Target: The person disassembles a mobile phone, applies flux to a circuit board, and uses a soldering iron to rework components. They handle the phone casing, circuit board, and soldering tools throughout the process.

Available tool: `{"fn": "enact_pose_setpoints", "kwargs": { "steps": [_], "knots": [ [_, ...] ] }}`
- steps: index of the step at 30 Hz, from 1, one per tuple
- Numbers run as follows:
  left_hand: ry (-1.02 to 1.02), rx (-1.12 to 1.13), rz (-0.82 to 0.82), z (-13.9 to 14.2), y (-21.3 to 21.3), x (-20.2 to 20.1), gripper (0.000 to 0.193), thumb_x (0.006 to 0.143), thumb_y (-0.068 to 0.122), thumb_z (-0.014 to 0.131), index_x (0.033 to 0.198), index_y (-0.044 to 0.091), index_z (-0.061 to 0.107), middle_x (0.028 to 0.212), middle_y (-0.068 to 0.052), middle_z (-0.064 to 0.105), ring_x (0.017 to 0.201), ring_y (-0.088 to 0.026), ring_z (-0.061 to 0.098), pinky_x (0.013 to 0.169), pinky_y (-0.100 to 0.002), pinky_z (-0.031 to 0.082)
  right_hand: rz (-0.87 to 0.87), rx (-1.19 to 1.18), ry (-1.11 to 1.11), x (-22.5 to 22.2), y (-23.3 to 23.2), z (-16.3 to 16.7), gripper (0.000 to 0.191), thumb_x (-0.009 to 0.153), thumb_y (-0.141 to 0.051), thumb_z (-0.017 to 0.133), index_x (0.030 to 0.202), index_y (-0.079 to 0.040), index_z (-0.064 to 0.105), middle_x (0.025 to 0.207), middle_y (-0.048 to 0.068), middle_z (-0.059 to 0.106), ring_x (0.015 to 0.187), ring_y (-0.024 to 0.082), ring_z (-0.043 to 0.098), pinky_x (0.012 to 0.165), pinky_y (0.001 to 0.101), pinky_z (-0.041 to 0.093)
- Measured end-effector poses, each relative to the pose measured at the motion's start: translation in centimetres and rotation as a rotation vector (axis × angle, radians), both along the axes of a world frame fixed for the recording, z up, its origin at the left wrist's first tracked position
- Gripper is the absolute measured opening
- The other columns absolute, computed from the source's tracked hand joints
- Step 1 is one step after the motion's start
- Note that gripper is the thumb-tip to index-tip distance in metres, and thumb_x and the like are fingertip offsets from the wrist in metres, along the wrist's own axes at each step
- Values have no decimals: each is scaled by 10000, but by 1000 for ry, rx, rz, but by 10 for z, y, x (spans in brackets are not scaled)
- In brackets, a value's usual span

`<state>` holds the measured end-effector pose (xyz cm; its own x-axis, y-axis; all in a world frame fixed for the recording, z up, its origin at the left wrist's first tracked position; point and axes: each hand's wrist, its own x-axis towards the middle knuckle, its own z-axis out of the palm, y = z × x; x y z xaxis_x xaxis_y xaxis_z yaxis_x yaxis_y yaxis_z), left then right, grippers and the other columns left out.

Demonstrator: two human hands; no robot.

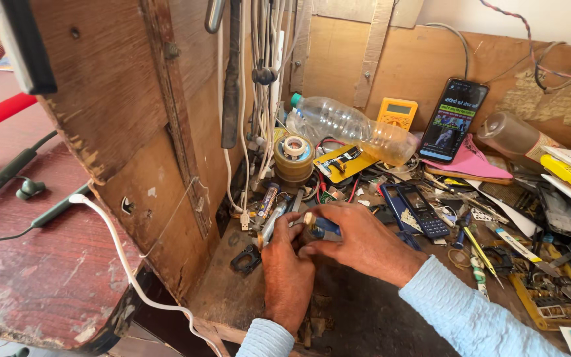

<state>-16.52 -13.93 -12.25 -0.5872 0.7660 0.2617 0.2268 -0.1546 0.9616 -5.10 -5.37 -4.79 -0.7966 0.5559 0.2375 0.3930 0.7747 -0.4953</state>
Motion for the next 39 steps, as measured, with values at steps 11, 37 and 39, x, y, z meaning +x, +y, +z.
{"fn": "enact_pose_setpoints", "kwargs": {
  "steps": [11,37,39],
  "knots": [
    [14,-18,18,0,-2,2,494,832,-165,613,1281,25,539,1113,-192,773,989,-201,766,804,-322,608,28,16,14,-1,-1,1,475,737,-242,862,1096,30,710,925,229,734,900,390,725,744,436,553],
    [-144,-76,-33,4,-3,0,481,858,-155,590,1298,23,514,1107,-151,771,956,-188,779,803,-309,642,-197,-83,-313,-4,-2,8,388,828,-293,829,1059,4,734,969,203,753,935,336,747,833,415,553],
    [-208,-67,-70,5,-4,0,548,818,-199,542,1316,29,505,1135,-143,753,957,-196,776,807,-300,663,-25,-20,-110,-1,-1,8,403,757,-197,829,1085,13,726,985,200,745,941,354,728,800,422,552]
  ]
}}
